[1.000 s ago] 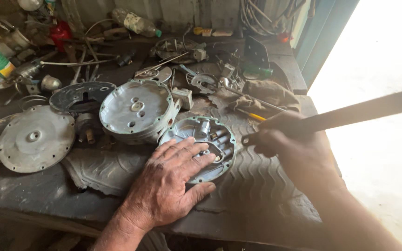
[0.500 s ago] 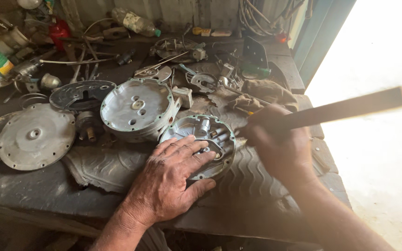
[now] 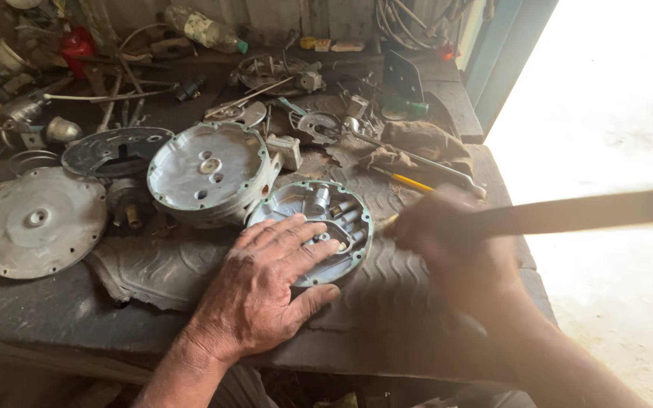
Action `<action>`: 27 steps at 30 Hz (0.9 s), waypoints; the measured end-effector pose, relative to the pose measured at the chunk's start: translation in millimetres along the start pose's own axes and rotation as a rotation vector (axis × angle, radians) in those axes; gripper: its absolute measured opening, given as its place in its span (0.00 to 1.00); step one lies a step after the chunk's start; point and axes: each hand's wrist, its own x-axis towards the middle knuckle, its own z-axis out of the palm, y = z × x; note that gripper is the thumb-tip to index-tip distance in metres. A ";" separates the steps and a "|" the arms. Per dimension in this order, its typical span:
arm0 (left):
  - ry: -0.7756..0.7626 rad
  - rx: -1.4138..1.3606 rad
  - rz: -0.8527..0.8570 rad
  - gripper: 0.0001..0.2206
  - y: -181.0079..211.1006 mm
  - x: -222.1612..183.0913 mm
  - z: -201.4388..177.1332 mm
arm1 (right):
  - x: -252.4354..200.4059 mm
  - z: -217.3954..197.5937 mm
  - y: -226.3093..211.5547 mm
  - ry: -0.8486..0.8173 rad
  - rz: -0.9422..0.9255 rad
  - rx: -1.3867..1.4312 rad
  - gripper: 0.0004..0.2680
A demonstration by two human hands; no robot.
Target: The person uses a hammer and punch to drive out pins from a circular metal housing, then flips the housing and uses a screwdriver to pry out a gasket. The person wipes the housing with a cloth and continues to remove components.
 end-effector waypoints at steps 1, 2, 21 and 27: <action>0.007 -0.003 0.006 0.27 -0.5 0.0 1.1 | -1.1 -1.9 1.9 0.014 0.125 0.111 0.03; 0.015 0.005 0.011 0.28 -2.1 -0.5 -1.4 | 1.5 -1.0 3.6 0.031 0.242 0.229 0.03; -0.001 -0.006 -0.078 0.20 8.8 3.0 -6.8 | 7.7 0.5 -9.6 -0.096 0.678 0.580 0.07; 0.008 -0.012 -0.079 0.20 8.0 -1.6 -5.8 | 7.2 6.2 -4.9 -0.053 0.481 0.322 0.06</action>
